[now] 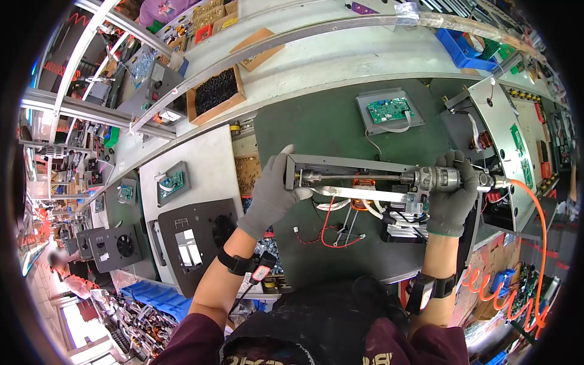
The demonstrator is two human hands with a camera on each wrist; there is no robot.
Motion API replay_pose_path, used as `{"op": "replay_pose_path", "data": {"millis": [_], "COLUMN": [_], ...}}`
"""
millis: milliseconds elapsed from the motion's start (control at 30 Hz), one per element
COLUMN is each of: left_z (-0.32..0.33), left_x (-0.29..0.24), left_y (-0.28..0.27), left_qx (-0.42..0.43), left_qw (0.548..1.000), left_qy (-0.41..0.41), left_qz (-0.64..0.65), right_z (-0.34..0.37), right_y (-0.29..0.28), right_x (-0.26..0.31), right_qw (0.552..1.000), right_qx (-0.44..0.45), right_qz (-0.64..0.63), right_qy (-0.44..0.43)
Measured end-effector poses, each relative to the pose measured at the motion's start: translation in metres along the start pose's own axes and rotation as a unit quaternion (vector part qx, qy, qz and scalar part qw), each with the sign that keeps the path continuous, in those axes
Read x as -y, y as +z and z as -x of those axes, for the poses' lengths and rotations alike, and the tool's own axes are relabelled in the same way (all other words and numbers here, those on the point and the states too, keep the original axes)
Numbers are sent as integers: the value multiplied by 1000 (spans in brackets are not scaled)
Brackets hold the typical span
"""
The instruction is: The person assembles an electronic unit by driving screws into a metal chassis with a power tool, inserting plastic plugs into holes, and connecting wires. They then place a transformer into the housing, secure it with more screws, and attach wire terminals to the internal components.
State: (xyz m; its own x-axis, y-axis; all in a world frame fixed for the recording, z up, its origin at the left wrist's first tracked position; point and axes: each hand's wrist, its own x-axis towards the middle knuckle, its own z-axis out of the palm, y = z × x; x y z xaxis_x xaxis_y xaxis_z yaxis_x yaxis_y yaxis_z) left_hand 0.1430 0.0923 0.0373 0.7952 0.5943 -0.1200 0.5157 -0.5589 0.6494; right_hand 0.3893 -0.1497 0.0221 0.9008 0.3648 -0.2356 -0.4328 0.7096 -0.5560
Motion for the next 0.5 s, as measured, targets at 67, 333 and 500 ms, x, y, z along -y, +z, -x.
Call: {"op": "replay_pose_path", "data": {"millis": [67, 333, 500], "left_z": [1, 0, -1], "left_x": [2, 7, 8], "left_y": [3, 10, 10], "left_qx": [-14, -44, -42], "left_qw": [999, 998, 997], "left_qy": [18, 48, 51], "left_qz": [26, 19, 26], "right_z": [2, 7, 8], "right_y": [-1, -2, -3], "right_x": [-5, -7, -8], "right_qw": [1000, 999, 1000], "right_qx": [-8, -8, 0], "right_qz": [4, 28, 13], "right_qy": [-8, -28, -27]}}
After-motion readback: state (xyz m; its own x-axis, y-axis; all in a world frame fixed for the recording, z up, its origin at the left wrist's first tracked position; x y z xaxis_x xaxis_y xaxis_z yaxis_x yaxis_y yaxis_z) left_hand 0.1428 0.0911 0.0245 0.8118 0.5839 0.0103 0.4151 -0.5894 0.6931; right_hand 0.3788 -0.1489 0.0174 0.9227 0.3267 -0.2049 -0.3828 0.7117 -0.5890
